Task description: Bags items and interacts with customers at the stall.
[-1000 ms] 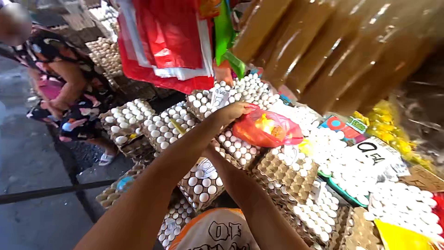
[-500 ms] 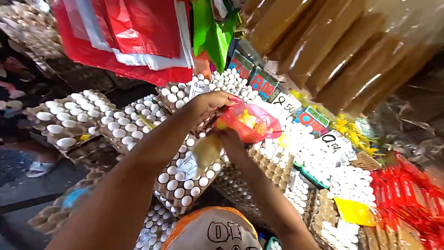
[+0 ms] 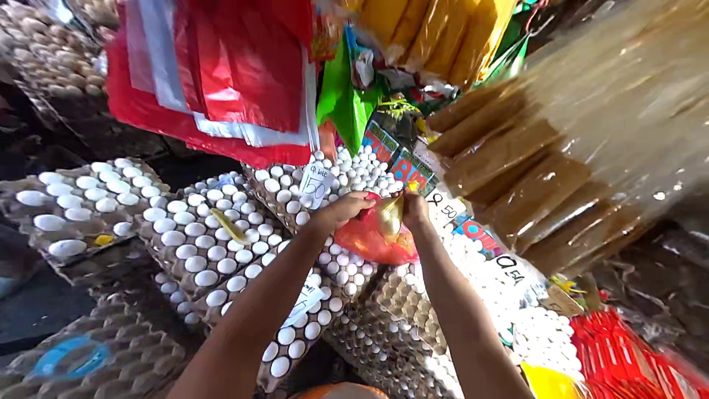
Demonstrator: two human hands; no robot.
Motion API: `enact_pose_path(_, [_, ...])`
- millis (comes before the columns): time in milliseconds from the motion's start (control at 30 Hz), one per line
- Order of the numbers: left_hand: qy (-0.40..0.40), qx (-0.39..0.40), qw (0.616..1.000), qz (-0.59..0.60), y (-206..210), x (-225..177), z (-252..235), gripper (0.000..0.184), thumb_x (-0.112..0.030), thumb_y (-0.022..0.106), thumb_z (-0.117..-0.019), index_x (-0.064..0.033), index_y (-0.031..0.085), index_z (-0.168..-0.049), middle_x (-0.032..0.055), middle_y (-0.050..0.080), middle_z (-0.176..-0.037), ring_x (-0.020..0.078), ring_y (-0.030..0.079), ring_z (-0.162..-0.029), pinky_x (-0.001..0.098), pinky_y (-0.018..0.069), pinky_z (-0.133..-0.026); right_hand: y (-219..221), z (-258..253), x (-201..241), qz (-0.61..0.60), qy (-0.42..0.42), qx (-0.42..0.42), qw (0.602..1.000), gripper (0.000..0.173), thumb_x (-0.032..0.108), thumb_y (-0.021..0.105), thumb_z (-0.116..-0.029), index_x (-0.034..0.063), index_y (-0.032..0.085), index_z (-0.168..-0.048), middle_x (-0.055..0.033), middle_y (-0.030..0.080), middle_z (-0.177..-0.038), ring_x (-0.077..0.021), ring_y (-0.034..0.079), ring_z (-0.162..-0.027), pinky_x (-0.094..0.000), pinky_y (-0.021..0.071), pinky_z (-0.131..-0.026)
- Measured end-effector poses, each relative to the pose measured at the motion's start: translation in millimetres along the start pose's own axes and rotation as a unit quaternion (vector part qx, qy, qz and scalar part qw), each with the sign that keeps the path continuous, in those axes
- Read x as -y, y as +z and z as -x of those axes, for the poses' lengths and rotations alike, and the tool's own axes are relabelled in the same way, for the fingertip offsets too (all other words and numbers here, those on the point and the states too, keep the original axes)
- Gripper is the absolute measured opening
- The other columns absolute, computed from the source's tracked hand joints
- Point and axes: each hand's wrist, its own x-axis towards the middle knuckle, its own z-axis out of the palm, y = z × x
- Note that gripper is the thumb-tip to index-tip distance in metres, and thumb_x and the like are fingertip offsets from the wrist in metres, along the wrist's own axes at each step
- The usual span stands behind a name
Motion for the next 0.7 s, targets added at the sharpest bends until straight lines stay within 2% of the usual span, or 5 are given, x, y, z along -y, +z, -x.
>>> enact_pose_path(267, [-0.002,-0.137,0.990,0.030,46,-67,35,0.022,-0.007,0.046,-0.1070,0.0017,0.060,-0.122,0.0074,0.059,-0.101,0.0082,0.054,-0.086,0.0257,0.0488,-0.080,12,-44,-64,0.165,0.030,-0.066,0.984,0.022,0.000,0.039,-0.1092,-0.0075,0.057,-0.118,-0.0132,0.061,-0.104,-0.0178,0.061,-0.093,-0.0348,0.0517,-0.088])
enact_pose_path(300, [-0.003,-0.139,0.990,0.014,51,-75,41,0.023,-0.008,0.046,-0.1071,0.0004,0.060,-0.123,0.0078,0.061,-0.104,0.0084,0.056,-0.088,0.0263,0.0497,-0.082,-14,-79,-132,0.136,-0.214,-0.035,0.967,0.025,0.006,0.047,-0.1054,-0.0134,0.062,-0.109,-0.0195,0.066,-0.093,-0.0198,0.065,-0.081,-0.0342,0.0568,-0.068])
enact_pose_path(333, [-0.004,-0.142,0.990,-0.004,56,-85,49,0.023,-0.009,0.046,-0.1073,0.0000,0.061,-0.123,0.0089,0.061,-0.105,0.0095,0.056,-0.090,0.0275,0.0492,-0.083,-25,-99,-150,0.118,-0.203,-0.012,0.972,0.028,0.017,0.052,-0.1063,-0.0061,0.066,-0.111,-0.0170,0.068,-0.096,-0.0199,0.066,-0.085,-0.0389,0.0572,-0.074])
enact_pose_path(567, [0.057,-0.073,0.996,0.003,43,-64,26,0.028,-0.005,0.053,-0.1027,0.0066,0.058,-0.127,0.0185,0.064,-0.114,0.0201,0.061,-0.098,0.0387,0.0512,-0.087,-60,-75,-132,0.380,-0.219,0.097,0.894,0.031,0.017,0.049,-0.1074,-0.0071,0.068,-0.116,-0.0235,0.071,-0.102,-0.0314,0.069,-0.091,-0.0492,0.0568,-0.084])
enact_pose_path(700, [0.006,-0.151,0.988,-0.038,78,-91,59,0.024,-0.003,0.051,-0.1023,0.0002,0.056,-0.126,0.0087,0.059,-0.112,0.0105,0.056,-0.098,0.0287,0.0489,-0.089,-52,-5,-33,0.609,-0.006,0.142,0.780,0.037,0.009,0.047,-0.1083,-0.0064,0.055,-0.141,-0.0236,0.053,-0.149,-0.0341,0.047,-0.143,-0.0482,0.0331,-0.121])
